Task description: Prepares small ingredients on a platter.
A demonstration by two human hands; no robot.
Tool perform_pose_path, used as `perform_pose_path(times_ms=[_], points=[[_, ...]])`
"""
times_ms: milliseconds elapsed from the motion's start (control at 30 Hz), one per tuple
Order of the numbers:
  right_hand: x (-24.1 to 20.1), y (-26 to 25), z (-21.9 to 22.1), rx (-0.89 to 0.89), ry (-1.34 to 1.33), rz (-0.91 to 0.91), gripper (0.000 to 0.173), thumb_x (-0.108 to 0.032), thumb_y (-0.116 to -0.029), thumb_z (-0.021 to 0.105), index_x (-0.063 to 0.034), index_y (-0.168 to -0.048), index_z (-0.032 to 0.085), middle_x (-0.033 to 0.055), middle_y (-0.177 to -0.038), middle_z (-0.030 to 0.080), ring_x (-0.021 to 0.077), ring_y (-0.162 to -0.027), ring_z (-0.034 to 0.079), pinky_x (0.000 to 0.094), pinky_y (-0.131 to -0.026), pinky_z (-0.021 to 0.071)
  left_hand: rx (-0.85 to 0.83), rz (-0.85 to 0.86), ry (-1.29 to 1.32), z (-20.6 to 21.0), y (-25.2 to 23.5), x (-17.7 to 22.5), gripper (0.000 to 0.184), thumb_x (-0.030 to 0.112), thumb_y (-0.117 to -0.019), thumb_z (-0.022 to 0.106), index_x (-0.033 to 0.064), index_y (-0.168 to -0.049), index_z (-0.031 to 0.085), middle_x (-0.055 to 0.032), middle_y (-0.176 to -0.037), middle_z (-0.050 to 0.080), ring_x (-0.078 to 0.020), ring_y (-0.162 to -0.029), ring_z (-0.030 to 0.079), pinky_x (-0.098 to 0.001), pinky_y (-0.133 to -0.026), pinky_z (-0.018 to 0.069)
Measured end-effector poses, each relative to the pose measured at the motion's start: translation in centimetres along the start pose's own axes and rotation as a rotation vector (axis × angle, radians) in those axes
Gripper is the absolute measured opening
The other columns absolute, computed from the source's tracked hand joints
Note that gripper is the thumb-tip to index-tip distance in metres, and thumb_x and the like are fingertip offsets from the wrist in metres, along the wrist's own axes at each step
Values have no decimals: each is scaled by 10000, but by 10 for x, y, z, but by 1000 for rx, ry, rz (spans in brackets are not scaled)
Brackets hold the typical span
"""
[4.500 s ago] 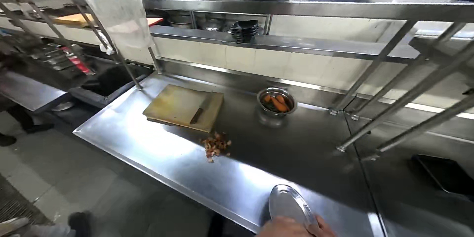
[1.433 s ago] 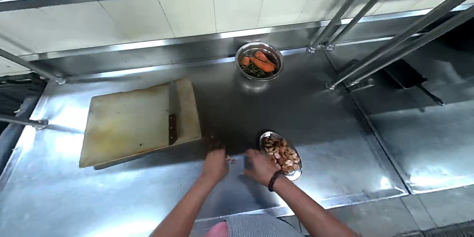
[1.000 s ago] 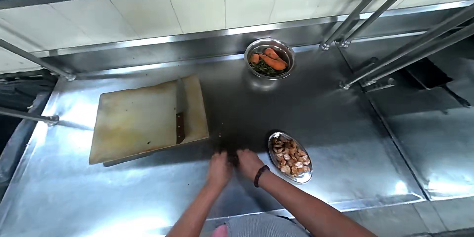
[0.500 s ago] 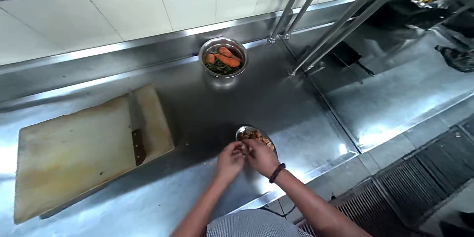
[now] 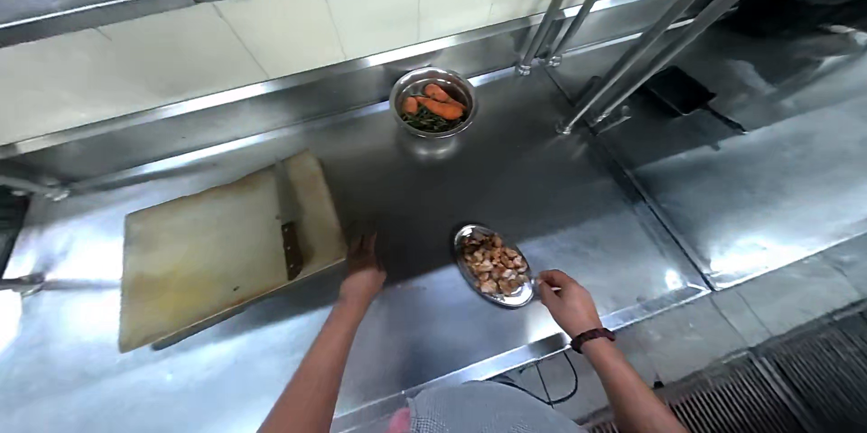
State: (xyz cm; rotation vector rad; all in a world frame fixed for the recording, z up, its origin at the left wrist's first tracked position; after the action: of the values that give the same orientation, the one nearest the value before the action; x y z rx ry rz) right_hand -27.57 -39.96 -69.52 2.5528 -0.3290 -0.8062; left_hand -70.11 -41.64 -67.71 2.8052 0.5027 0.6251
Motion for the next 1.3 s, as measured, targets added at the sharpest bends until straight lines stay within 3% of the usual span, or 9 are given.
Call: perform_pose_path(times_ms=[133,233,400,467,600,767,1033,1133,1300], points=[[5,-4,15,-21,-89,67,271,-244,-1030,587,-66,-1206,690,118,-1029,741,238,-898,744,487,-867,617,11,6,4,21,-4,-5,585,153,-997,563,83,-1561,422,-165,-1621,385,-336,-1490,387,-501,-1205,366],[3,-3,20,-22,-120,82,252,-215,-1038,569,-53,-1194,685,128,-1002,736,245,-865,743,489,-842,619,-38,53,69,49,30,4,552,93,-998,504,106,-1548,463,-144,-1575,470,-316,-1413,507,-470,-1143,457],[6,-2,22,1,-143,63,236,-186,-1025,582,-50,-1188,686,119,-978,738,224,-826,743,471,-805,629,34,355,219,103,92,37,495,21,-965,481,62,-1450,571,-133,-1522,535,-287,-1467,443,-439,-1229,353],[7,-2,21,-3,-165,68,234,-185,-1027,581,-50,-1187,684,114,-972,739,216,-817,746,464,-804,636,113,387,284,101,98,46,461,22,-967,483,49,-1412,602,-147,-1489,563,-286,-1439,482,-432,-1212,386],[6,-1,21,-14,-208,69,235,-184,-1044,566,-36,-1190,676,124,-980,733,212,-805,747,441,-791,643,204,107,203,58,68,31,392,145,-1008,523,11,-1362,624,-224,-1336,630,-382,-1277,589,-495,-1096,481],[10,-1,22,-31,-245,81,248,-194,-1049,562,-39,-1216,660,118,-997,735,198,-790,749,420,-771,649,293,15,89,59,29,-7,459,180,-1031,533,29,-1464,547,-182,-1584,445,-345,-1465,438,-497,-1168,421],[14,-1,24,-13,-337,74,236,-198,-1057,564,-34,-1193,666,119,-989,730,200,-793,751,418,-766,659,65,405,234,102,88,45,402,191,-1049,452,71,-1391,627,-117,-1457,596,-267,-1415,508,-422,-1211,384],[11,-3,23,-21,-337,83,229,-198,-1056,561,-36,-1178,668,121,-987,728,199,-790,753,414,-760,662,116,537,140,98,82,54,361,170,-1042,452,140,-1318,684,-56,-1408,643,-241,-1401,526,-434,-1188,413],[11,-3,24,-28,-330,87,228,-207,-1053,574,-33,-1171,662,119,-962,725,199,-761,748,412,-738,660,-178,657,-23,86,60,42,369,137,-1052,449,189,-1342,671,0,-1463,602,-205,-1457,452,-413,-1226,344]])
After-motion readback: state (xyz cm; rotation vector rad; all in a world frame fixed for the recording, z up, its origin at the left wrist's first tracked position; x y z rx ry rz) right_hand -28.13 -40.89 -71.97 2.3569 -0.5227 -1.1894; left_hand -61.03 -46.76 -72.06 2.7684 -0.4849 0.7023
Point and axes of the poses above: each hand's wrist, its own y-axis away from the middle knuckle, its own z-axis out of the palm, x = y × z, the point moved 4 cm from there along -y, towards the middle knuckle
